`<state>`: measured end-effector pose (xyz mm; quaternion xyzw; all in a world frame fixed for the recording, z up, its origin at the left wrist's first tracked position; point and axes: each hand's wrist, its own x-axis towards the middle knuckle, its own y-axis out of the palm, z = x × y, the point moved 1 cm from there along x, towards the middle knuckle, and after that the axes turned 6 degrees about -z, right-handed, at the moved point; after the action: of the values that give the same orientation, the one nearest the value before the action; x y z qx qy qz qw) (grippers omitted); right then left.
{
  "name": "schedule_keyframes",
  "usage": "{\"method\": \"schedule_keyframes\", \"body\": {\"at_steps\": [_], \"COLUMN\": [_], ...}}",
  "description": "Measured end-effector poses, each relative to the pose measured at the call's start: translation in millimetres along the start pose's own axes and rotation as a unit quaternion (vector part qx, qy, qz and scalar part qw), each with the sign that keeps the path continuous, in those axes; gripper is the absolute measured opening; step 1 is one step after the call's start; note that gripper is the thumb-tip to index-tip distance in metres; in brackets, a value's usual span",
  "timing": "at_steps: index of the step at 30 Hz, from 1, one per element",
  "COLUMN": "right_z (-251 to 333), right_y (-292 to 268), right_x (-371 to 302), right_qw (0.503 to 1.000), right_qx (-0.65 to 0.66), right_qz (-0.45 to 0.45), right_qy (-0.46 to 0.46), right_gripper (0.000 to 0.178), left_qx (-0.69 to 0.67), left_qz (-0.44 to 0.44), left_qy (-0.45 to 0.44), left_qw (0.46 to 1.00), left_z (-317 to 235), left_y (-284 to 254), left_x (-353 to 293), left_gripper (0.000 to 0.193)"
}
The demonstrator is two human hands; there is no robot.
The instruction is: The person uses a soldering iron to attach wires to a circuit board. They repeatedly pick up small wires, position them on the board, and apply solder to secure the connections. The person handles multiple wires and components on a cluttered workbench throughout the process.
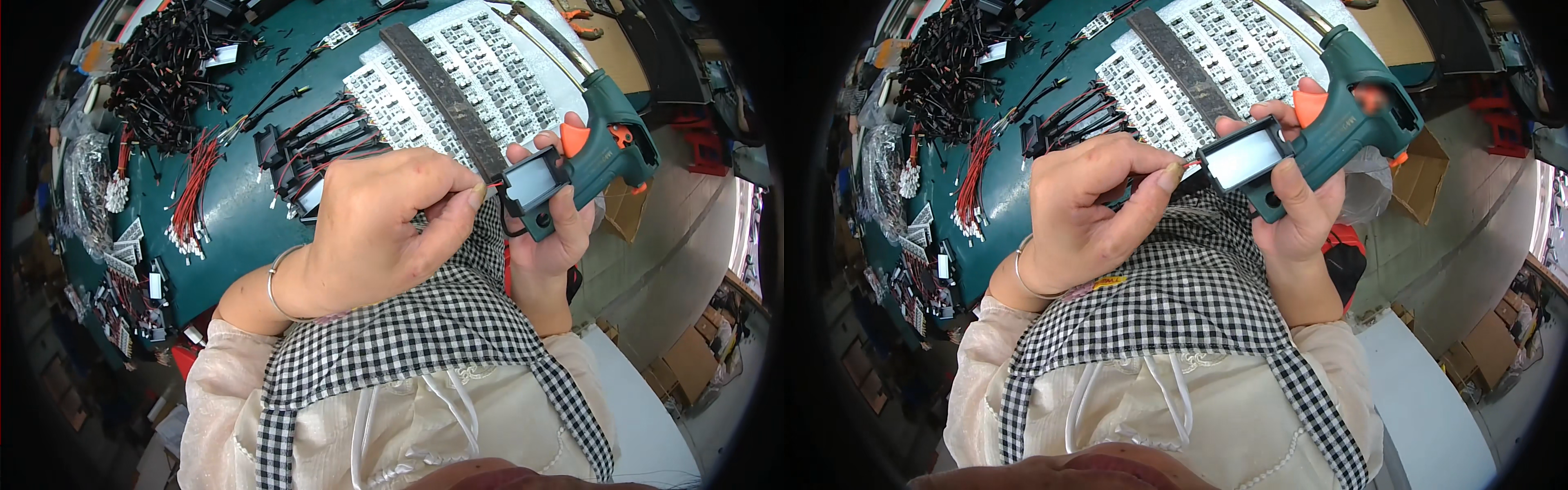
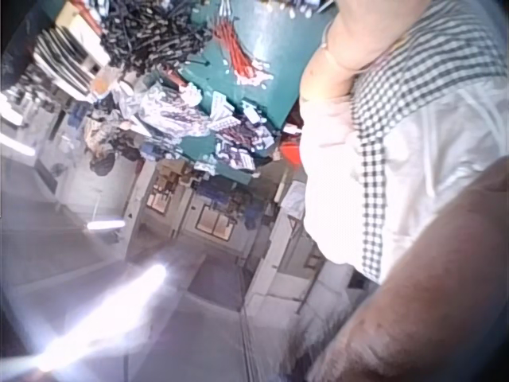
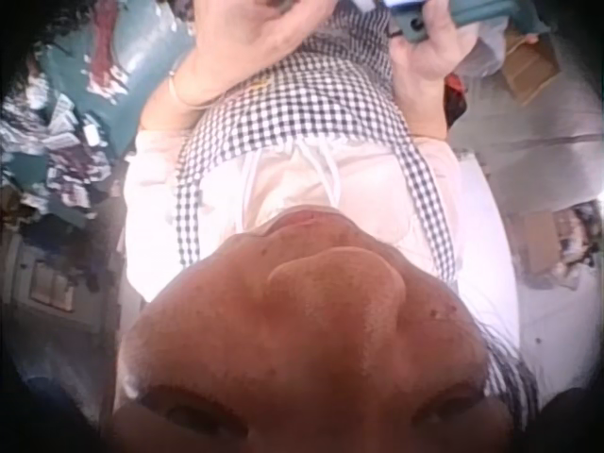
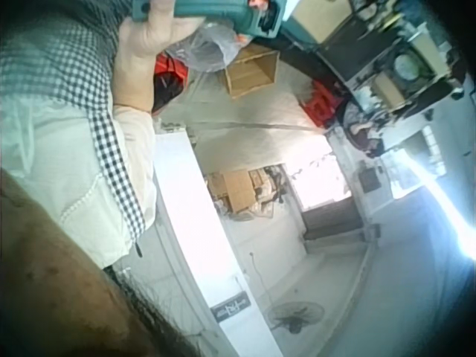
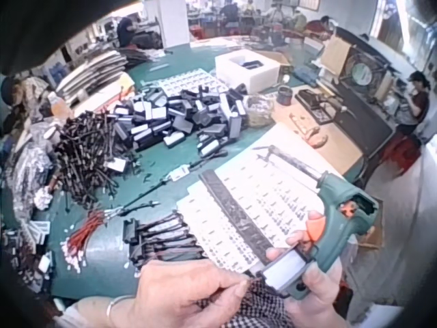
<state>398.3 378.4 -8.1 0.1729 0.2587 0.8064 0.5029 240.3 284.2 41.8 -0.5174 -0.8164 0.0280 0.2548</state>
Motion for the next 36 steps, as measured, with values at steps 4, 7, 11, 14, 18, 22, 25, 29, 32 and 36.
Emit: {"method": "schedule_keyframes", "body": {"at_steps": [4,7,11,14,18,22,25,29,32,36], "right_z": [0,1,1,0,-2,-4,-10,-13,-14,-14], "right_y": [1,2,-2,-2,-1,0,-2,-3,-5,-4], "right_x": [0,0,-1,-1,-1,-3,-4,-5,-5,-7], "right_qw": [1.000,1.000,1.000,1.000,0.999,0.999,0.998,0.997,0.996,0.996], "right_qx": [-0.003,-0.002,0.003,0.011,0.018,-0.010,-0.034,-0.032,-0.036,-0.036], "right_qz": [-0.003,-0.006,0.007,0.021,0.027,0.038,0.044,0.067,0.075,0.074], "right_qy": [-0.007,-0.006,-0.002,0.002,0.004,-0.001,-0.020,-0.017,-0.027,-0.025], "right_gripper": [0.076,0.078,0.077,0.077,0.078,0.082,0.085,0.082,0.081,0.081], "left_qx": [0.010,0.024,0.049,0.024,-0.039,-0.041,0.001,-0.017,-0.007,0.014], "left_qz": [-0.016,-0.011,0.015,0.012,0.046,0.063,0.072,0.050,0.070,0.091], "left_qy": [0.028,0.035,0.051,0.027,-0.037,-0.003,0.020,-0.029,-0.045,-0.012], "left_qw": [0.999,0.999,0.997,0.999,0.998,0.997,0.997,0.998,0.996,0.996], "left_z": [1,1,-2,3,2,6,7,9,6,8], "left_y": [2,2,0,4,6,10,11,14,11,7], "left_x": [0,0,2,-1,-2,-1,0,-2,-2,0], "left_gripper": [0.007,0.007,0.005,0.014,0.030,0.031,0.021,0.005,0.005,0.004]}}
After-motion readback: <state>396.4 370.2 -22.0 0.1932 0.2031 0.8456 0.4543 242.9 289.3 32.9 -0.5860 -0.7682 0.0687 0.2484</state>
